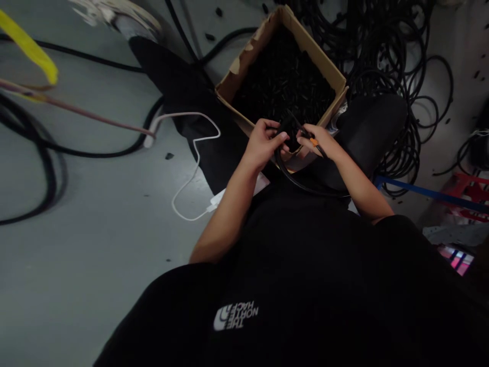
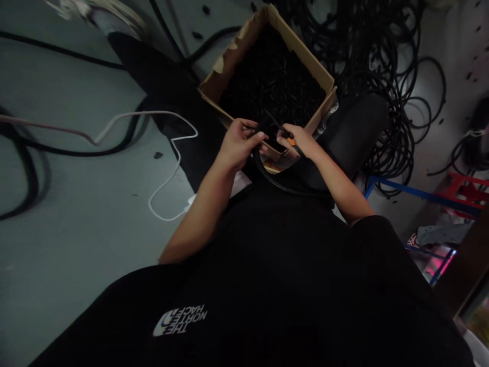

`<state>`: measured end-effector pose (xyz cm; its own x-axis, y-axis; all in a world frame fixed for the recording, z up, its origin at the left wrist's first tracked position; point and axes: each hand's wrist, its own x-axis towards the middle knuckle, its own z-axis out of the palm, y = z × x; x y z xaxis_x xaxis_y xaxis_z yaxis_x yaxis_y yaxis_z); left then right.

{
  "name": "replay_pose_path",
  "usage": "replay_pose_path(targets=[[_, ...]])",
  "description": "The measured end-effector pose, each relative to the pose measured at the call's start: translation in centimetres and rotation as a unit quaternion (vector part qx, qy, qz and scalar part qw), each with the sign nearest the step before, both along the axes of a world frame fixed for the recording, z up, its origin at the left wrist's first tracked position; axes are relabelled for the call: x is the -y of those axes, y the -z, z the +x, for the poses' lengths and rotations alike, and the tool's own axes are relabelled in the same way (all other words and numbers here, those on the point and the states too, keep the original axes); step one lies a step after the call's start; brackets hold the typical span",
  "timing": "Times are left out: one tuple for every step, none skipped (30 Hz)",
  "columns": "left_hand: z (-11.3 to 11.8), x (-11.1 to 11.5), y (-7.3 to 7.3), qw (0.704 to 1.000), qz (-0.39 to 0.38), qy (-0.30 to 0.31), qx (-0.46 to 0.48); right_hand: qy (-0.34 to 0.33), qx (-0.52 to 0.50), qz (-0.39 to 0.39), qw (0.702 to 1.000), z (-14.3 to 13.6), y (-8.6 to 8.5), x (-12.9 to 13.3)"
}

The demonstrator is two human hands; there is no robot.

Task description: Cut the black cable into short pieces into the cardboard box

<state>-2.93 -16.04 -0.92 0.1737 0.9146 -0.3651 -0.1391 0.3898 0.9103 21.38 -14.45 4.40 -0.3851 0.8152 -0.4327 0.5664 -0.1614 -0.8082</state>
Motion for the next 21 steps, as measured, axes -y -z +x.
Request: replay_pose_path(targets=[[0.1, 0.1, 0.0, 1.0, 0.01, -0.008, -0.002, 0.002, -0.001, -0.001, 1.0, 0.1, 0.1, -0.1], [0.2, 0.2, 0.1, 1.0, 0.022, -0.015, -0.005, -0.002, -0.01, -0.001, 1.0, 0.2, 0.2, -0.2], [0.4, 0.3, 0.1, 0.999, 0.035, -0.02, -0.01, -0.009, -0.021, 0.0, 1.0, 0.3, 0.5, -0.2], [0.7, 0.4, 0.2, 0.999, 0.046, -0.024, -0.014, -0.016, -0.031, 0.001, 0.999, 0.4, 0.7, -0.2], [1.0, 0.5, 0.2, 0.998, 0.055, -0.027, -0.019, -0.022, -0.036, 0.003, 0.999, 0.5, 0.9, -0.1], [1.4, 0.5, 0.1, 0.997, 0.061, -0.028, -0.024, -0.027, -0.036, 0.004, 0.999, 0.5, 1.1, -0.1], [1.7, 0.6, 0.0, 0.997, 0.065, -0.026, -0.029, -0.03, -0.032, 0.004, 0.999, 0.6, 1.2, -0.1], [2.1, 0.6, -0.2, 0.997, 0.068, -0.023, -0.035, -0.03, -0.025, 0.002, 0.999, 0.6, 1.2, -0.1], [2.4, 0.5, -0.5, 0.996, 0.073, -0.018, -0.041, -0.028, -0.019, -0.001, 0.999, 0.6, 1.2, -0.1], [2.7, 0.4, -0.9, 0.995, 0.081, -0.014, -0.049, -0.024, -0.015, -0.004, 1.0, 0.6, 1.2, -0.1], [2.9, 0.4, -1.5, 0.994, 0.09, -0.01, -0.057, -0.017, -0.013, -0.005, 1.0, 0.5, 1.1, -0.1], [3.1, 0.3, -2.1, 0.993, 0.1, -0.01, -0.066, -0.009, -0.013, -0.004, 1.0, 0.4, 1.1, -0.1], [3.2, 0.2, -2.7, 0.991, 0.111, -0.011, -0.075, 0.001, -0.015, -0.001, 1.0, 0.4, 1.0, -0.1], [3.3, 0.1, -3.3, 0.989, 0.12, -0.014, -0.084, 0.009, -0.018, 0.003, 1.0, 0.3, 1.0, -0.1], [3.3, 0.1, -3.8, 0.987, 0.129, -0.015, -0.091, 0.011, -0.021, 0.006, 1.0, 0.2, 0.9, -0.1], [3.3, 0.1, -4.2, 0.986, 0.136, -0.014, -0.096, 0.008, -0.021, 0.008, 1.0, 0.2, 0.8, -0.2], [3.2, 0.1, -4.5, 0.985, 0.141, -0.01, -0.1, 0.001, -0.02, 0.008, 1.0, 0.2, 0.6, -0.3], [3.1, 0.1, -4.5, 0.984, 0.144, -0.005, -0.103, -0.007, -0.015, 0.006, 1.0, 0.3, 0.3, -0.4], [3.0, 0.2, -4.3, 0.984, 0.147, 0.0, -0.105, -0.013, -0.009, 0.002, 1.0, 0.3, -0.1, -0.5], [2.8, 0.2, -4.0, 0.983, 0.149, 0.003, -0.107, -0.015, -0.002, -0.003, 1.0, 0.4, -0.5, -0.6], [2.6, 0.3, -3.4, 0.983, 0.15, 0.003, -0.108, -0.012, 0.004, -0.006, 1.0, 0.4, -0.9, -0.7]])
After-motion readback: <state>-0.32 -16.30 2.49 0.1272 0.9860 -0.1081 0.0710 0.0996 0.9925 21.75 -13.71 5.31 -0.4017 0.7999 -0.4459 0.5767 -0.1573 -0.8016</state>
